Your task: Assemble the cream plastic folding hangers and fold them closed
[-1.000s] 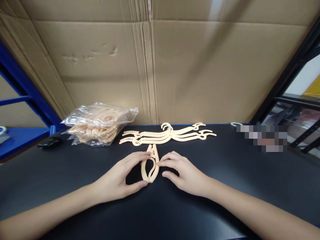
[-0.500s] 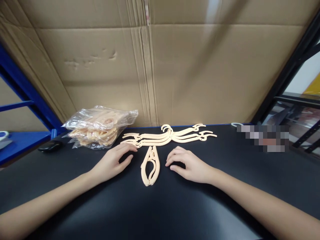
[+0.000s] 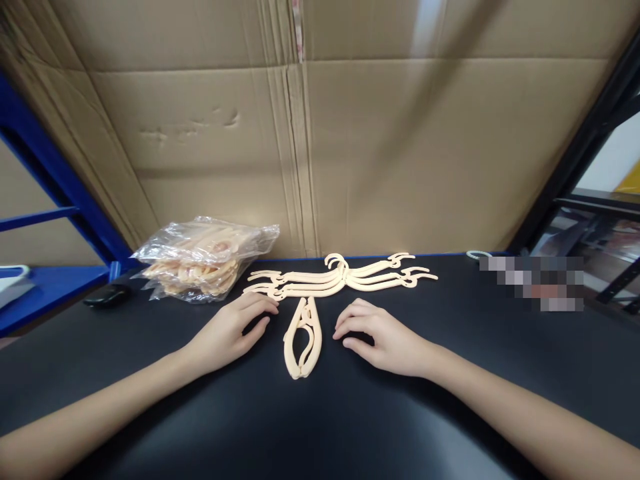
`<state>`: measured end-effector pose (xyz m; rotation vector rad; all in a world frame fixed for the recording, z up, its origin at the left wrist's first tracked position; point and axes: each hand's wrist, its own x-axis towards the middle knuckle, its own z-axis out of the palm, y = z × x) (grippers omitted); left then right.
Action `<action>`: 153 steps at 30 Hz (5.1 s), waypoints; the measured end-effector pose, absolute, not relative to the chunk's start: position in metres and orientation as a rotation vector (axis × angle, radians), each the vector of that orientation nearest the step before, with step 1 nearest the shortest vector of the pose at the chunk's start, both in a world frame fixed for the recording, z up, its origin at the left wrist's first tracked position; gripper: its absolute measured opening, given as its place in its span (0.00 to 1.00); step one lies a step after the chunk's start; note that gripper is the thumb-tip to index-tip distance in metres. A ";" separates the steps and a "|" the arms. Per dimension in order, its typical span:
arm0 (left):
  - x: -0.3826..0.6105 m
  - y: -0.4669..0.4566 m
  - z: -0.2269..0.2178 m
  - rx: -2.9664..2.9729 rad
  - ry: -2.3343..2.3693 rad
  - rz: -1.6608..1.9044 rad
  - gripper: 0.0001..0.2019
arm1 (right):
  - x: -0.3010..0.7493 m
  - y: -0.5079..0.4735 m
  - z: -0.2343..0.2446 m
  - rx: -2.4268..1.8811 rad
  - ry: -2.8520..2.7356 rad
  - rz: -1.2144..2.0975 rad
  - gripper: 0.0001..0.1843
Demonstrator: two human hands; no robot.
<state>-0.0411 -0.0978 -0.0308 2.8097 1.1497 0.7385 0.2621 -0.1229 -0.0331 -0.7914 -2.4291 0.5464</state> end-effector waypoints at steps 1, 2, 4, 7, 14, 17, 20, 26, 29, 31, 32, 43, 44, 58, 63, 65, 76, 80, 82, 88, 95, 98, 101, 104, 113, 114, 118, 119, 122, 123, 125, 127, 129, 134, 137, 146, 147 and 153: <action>-0.041 -0.098 -0.031 2.813 1.151 0.732 0.10 | 0.262 -0.123 -0.033 -0.792 -2.429 0.547 0.10; -0.041 -0.097 -0.032 2.815 1.154 0.722 0.10 | 0.262 -0.123 -0.033 -0.793 -2.428 0.547 0.10; -0.042 -0.097 -0.032 2.816 1.159 0.707 0.10 | 0.262 -0.124 -0.033 -0.794 -2.425 0.545 0.11; -0.042 -0.097 -0.033 2.816 1.160 0.705 0.09 | 0.261 -0.124 -0.034 -0.797 -2.422 0.542 0.11; -0.043 -0.098 -0.033 2.813 1.170 0.694 0.10 | 0.261 -0.123 -0.035 -0.799 -2.420 0.530 0.11; -0.044 -0.097 -0.033 2.818 1.164 0.693 0.10 | 0.261 -0.123 -0.034 -0.792 -2.409 0.532 0.11; -0.043 -0.097 -0.033 2.820 1.164 0.690 0.10 | 0.260 -0.124 -0.034 -0.793 -2.380 0.520 0.10; -0.041 -0.097 -0.033 2.821 1.159 0.700 0.09 | 0.260 -0.126 -0.035 -0.967 -2.298 0.476 0.09; -0.041 -0.097 -0.032 2.820 1.155 0.716 0.09 | 0.261 -0.126 -0.036 -1.059 -2.250 0.526 0.09; -0.041 -0.098 -0.032 2.823 1.154 0.722 0.10 | 0.261 -0.125 -0.037 -1.097 -2.217 0.545 0.09; -0.041 -0.098 -0.032 2.825 1.156 0.722 0.10 | 0.262 -0.125 -0.037 -1.113 -2.202 0.550 0.09; -0.041 -0.099 -0.030 2.842 1.162 0.721 0.10 | 0.263 -0.119 -0.037 -1.185 -1.925 0.800 0.08; -0.041 -0.099 -0.030 2.844 1.162 0.717 0.10 | 0.264 -0.118 -0.037 -1.175 -1.873 0.862 0.08; -0.039 -0.097 -0.029 2.879 1.164 0.689 0.10 | 0.293 -0.094 -0.027 -1.217 -1.760 0.704 0.14; -0.039 -0.097 -0.030 2.882 1.160 0.689 0.10 | 0.309 -0.084 -0.026 -1.341 -1.755 0.268 0.25; -0.039 -0.097 -0.030 2.877 1.161 0.703 0.10 | 0.315 -0.078 -0.029 -1.360 -1.777 0.192 0.26; -0.038 -0.099 -0.028 2.869 1.159 0.748 0.10 | 0.321 -0.059 -0.048 -1.137 -2.070 0.041 0.10; -0.038 -0.098 -0.029 2.881 1.158 0.736 0.10 | 0.321 -0.058 -0.050 -1.095 -2.148 0.022 0.07; -0.038 -0.098 -0.029 2.887 1.165 0.716 0.10 | 0.321 -0.057 -0.051 -1.097 -2.156 0.017 0.06; -0.037 -0.099 -0.029 2.877 1.190 0.729 0.10 | 0.320 -0.056 -0.051 -1.130 -2.126 0.058 0.03; -0.037 -0.100 -0.030 2.875 1.215 0.742 0.11 | 0.316 -0.058 -0.050 -1.136 -2.083 0.054 0.05; -0.036 -0.102 -0.031 2.847 1.239 0.757 0.11 | 0.315 -0.062 -0.046 -1.161 -2.043 0.098 0.06; -0.035 -0.103 -0.031 2.803 1.259 0.802 0.10 | 0.313 -0.068 -0.042 -1.179 -2.006 0.158 0.06; -0.034 -0.104 -0.030 2.752 1.292 0.829 0.10 | 0.312 -0.072 -0.039 -1.188 -1.969 0.162 0.07; -0.029 -0.107 -0.027 2.279 1.344 1.013 0.12 | 0.316 -0.079 -0.028 -1.204 -1.848 0.088 0.10; -0.028 -0.108 -0.026 2.182 1.342 1.034 0.14 | 0.316 -0.081 -0.026 -1.201 -1.846 0.072 0.10; -0.023 -0.113 -0.022 1.842 1.317 1.107 0.22 | 0.309 -0.093 -0.016 -1.155 -1.870 0.043 0.10; -0.021 -0.116 -0.021 1.793 1.306 1.126 0.23 | 0.306 -0.096 -0.014 -1.135 -1.891 0.040 0.09; -0.015 -0.124 -0.019 1.767 1.254 1.146 0.26 | 0.297 -0.104 -0.012 -1.083 -1.992 0.027 0.07; -0.013 -0.127 -0.019 1.798 1.230 1.132 0.27 | 0.294 -0.107 -0.012 -1.075 -2.024 0.023 0.07; -0.010 -0.132 -0.019 1.905 1.187 1.097 0.27 | 0.290 -0.111 -0.014 -1.067 -2.061 0.029 0.06; -0.009 -0.135 -0.019 2.031 1.181 1.061 0.28 | 0.286 -0.114 -0.016 -1.051 -2.077 0.042 0.06; -0.009 -0.137 -0.020 2.141 1.192 1.043 0.27 | 0.283 -0.117 -0.017 -1.031 -2.095 0.048 0.06; -0.014 -0.135 -0.022 2.308 1.144 1.121 0.19 | 0.279 -0.122 -0.013 -0.953 -2.182 -0.057 0.08; -0.016 -0.133 -0.022 2.251 1.162 1.160 0.18 | 0.282 -0.121 -0.009 -0.940 -2.194 -0.208 0.08; -0.015 -0.132 -0.018 1.933 1.236 1.203 0.16 | 0.291 -0.121 -0.008 -1.448 -1.943 -0.594 0.12; -0.014 -0.131 -0.018 1.906 1.224 1.204 0.16 | 0.289 -0.122 -0.007 -1.457 -1.930 -0.570 0.13; -0.012 -0.135 -0.016 1.829 1.186 1.256 0.15 | 0.282 -0.127 -0.008 -1.444 -1.885 -0.705 0.20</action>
